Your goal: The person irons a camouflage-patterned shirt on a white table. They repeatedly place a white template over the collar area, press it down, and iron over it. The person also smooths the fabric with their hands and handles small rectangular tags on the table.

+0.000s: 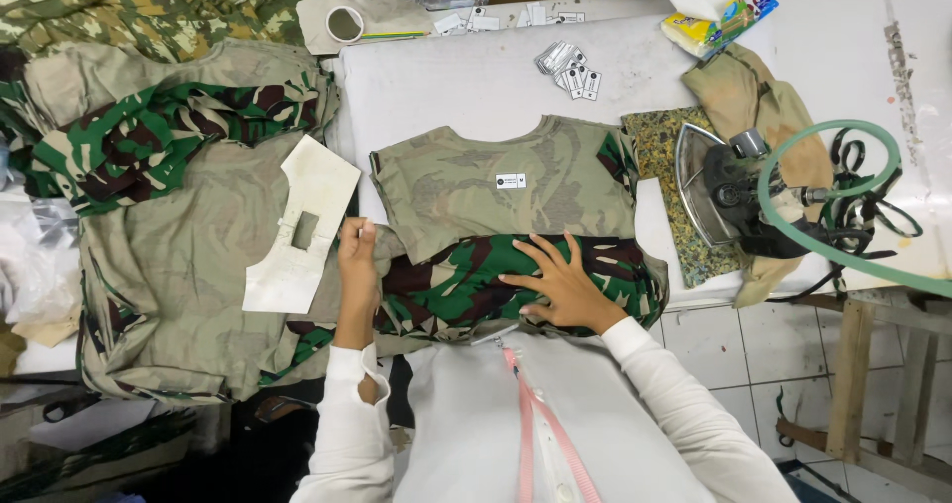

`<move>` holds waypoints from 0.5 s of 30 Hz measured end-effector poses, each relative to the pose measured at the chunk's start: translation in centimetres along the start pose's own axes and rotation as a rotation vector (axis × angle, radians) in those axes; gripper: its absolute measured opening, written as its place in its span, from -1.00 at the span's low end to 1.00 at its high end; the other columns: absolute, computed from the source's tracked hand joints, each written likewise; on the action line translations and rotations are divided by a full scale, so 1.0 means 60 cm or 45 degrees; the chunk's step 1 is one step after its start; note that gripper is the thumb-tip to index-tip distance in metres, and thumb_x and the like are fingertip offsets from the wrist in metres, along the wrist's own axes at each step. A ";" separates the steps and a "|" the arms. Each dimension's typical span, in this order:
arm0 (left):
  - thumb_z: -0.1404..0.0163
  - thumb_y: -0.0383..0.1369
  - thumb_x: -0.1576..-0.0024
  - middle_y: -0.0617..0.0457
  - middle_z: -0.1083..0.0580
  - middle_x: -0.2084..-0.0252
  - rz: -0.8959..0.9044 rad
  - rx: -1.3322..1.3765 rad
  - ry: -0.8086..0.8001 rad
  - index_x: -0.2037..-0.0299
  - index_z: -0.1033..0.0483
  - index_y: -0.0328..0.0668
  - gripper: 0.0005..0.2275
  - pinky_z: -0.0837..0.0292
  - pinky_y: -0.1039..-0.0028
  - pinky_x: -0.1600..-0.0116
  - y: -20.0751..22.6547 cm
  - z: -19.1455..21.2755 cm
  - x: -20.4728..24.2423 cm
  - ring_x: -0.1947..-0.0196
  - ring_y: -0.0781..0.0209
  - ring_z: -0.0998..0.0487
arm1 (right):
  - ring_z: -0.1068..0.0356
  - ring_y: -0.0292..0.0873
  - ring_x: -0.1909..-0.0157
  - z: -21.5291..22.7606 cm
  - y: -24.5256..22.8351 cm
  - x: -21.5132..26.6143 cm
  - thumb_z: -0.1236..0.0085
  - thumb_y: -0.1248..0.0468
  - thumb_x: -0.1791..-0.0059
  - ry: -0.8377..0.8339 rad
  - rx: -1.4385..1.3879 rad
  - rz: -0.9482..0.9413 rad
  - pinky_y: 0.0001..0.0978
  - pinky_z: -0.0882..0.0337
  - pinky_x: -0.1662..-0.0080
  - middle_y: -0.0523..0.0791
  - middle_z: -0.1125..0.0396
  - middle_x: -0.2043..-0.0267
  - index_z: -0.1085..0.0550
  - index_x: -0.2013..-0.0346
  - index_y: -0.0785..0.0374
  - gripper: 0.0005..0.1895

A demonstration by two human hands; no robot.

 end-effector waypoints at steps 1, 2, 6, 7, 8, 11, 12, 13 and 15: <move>0.25 -0.33 -0.19 0.32 -0.12 0.57 -0.003 0.001 0.000 0.34 -0.23 -0.06 -0.91 -0.13 0.72 0.29 -0.013 -0.001 -0.016 0.50 0.54 -0.18 | 0.20 0.11 -0.29 -0.012 0.008 -0.004 0.01 -0.09 0.20 0.002 0.002 0.002 0.39 0.34 -0.08 -0.07 0.11 -0.27 -0.29 0.01 -0.21 -0.53; 0.24 -0.32 -0.19 0.26 -0.20 0.59 0.032 0.029 -0.084 0.34 -0.22 -0.07 -0.90 -0.16 0.69 0.33 -0.027 -0.006 -0.032 0.54 0.51 -0.22 | 0.08 0.05 -0.23 -0.023 0.022 -0.007 0.11 -0.11 0.15 0.035 0.003 -0.125 0.30 0.23 -0.11 -0.08 0.07 -0.22 -0.24 -0.03 -0.17 -0.53; 0.15 -0.34 -0.16 0.22 -0.34 0.55 0.037 0.020 -0.283 0.30 -0.15 -0.05 -0.89 -0.17 0.72 0.38 0.002 -0.052 -0.055 0.57 0.53 -0.28 | -0.16 0.02 -0.08 -0.033 0.070 -0.013 -0.12 -0.12 0.26 -0.177 0.119 -0.487 0.30 0.17 -0.12 -0.07 -0.17 0.04 -0.15 -0.13 -0.01 -0.27; 0.15 -0.34 -0.16 0.22 -0.34 0.55 0.035 0.021 -0.283 0.30 -0.15 -0.05 -0.89 -0.17 0.72 0.38 0.031 -0.062 -0.050 0.57 0.53 -0.28 | -0.16 0.02 -0.08 -0.021 0.061 -0.013 -0.12 -0.12 0.26 -0.175 0.120 -0.486 0.30 0.17 -0.12 -0.07 -0.17 0.04 -0.15 -0.13 -0.01 -0.27; 0.02 -0.42 -0.05 0.10 -0.37 0.46 0.004 -0.001 -0.326 0.24 -0.10 -0.08 -0.76 -0.26 0.64 0.30 0.061 -0.074 -0.045 0.50 0.44 -0.34 | -0.24 0.05 0.00 -0.012 0.050 -0.014 -0.19 -0.06 0.31 -0.229 0.049 -0.397 0.17 -0.01 -0.08 -0.04 -0.23 0.14 -0.22 -0.04 0.05 -0.30; 0.05 -0.59 0.04 -0.18 -0.31 0.17 -0.088 -0.239 -0.421 0.13 -0.04 -0.11 -0.63 -0.24 0.29 0.06 0.104 -0.103 -0.054 0.20 0.10 -0.34 | -0.33 0.00 0.19 0.046 0.005 -0.011 -0.20 0.01 0.29 -0.359 -0.295 -0.128 -0.04 -0.16 0.02 -0.06 -0.29 0.36 -0.31 0.17 0.11 -0.51; 0.19 -0.70 0.02 -0.36 -0.22 -0.02 -0.139 -0.455 -0.470 0.08 -0.02 -0.11 -0.63 -0.13 0.02 -0.12 0.108 -0.114 -0.059 -0.02 -0.16 -0.27 | -0.36 -0.08 0.29 0.070 -0.017 -0.006 -0.13 0.02 0.22 -0.440 -0.573 0.054 -0.13 -0.14 0.07 -0.10 -0.30 0.47 -0.34 0.29 0.10 -0.66; 0.19 -0.70 0.02 -0.36 -0.22 -0.02 -0.143 -0.454 -0.479 0.08 -0.02 -0.11 -0.63 -0.13 0.02 -0.12 0.126 -0.126 -0.066 -0.02 -0.16 -0.27 | -0.36 -0.08 0.29 0.064 -0.010 -0.013 -0.13 0.02 0.22 -0.433 -0.570 0.048 -0.13 -0.14 0.07 -0.10 -0.30 0.47 -0.34 0.29 0.10 -0.66; 0.27 -0.78 0.08 -0.36 -0.23 0.00 -0.348 -0.868 -0.625 0.02 -0.09 -0.14 -0.55 -0.09 -0.07 -0.11 0.160 -0.156 -0.072 -0.07 -0.37 -0.21 | -0.20 -0.32 0.64 0.042 -0.008 -0.016 0.09 0.25 0.07 -0.847 -1.468 0.042 -0.50 -0.23 0.43 -0.16 -0.24 0.65 -0.41 0.36 0.20 -0.88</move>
Point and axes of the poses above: each hand's wrist, its own x-axis away from the middle knuckle, its own z-axis out of the back of the hand, y = z × x, the point moved 3 cm from there along -x, towards the middle knuckle
